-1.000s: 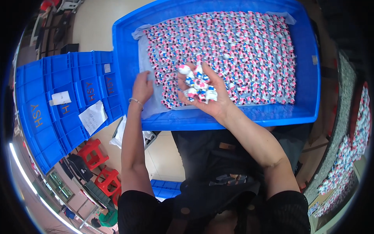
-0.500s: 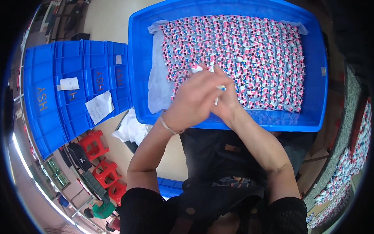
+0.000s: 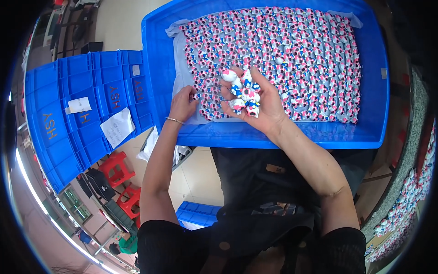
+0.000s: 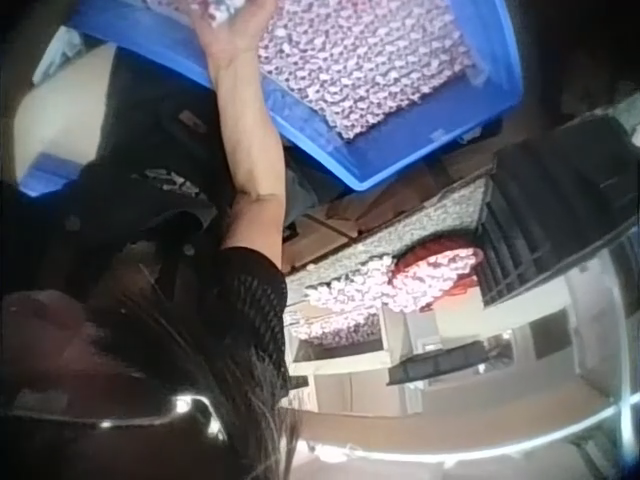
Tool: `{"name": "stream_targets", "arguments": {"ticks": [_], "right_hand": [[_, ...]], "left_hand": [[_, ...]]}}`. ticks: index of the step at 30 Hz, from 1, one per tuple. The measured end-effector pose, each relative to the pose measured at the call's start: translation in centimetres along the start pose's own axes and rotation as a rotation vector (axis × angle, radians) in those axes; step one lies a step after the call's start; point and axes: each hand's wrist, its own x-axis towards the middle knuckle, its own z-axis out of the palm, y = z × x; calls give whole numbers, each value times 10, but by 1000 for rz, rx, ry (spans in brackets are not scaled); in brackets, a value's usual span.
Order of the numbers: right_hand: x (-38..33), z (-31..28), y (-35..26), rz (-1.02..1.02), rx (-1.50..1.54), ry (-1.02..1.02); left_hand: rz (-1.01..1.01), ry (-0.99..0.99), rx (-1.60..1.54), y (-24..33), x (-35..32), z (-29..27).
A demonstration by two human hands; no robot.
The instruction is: Sorting small toy figurines and packing them into a plastic bin lined with paper.
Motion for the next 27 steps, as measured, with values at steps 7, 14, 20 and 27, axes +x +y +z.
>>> {"name": "stream_targets", "arguments": {"ticks": [7,14,20,27], "right_hand": [[3,-4,2,-39,-129,28],[-3,-3,19,-7,-252,119],[-5,-5,13,7,-107,31],[-13,-8,5,55,-89,2]], "left_hand": [[82,100,-491,70,-19,-46],[541,59,-456,127,-9,-78],[124,-84,-1012,103,-21,-94],[207,-97,-263,15,-35,-37]]}}
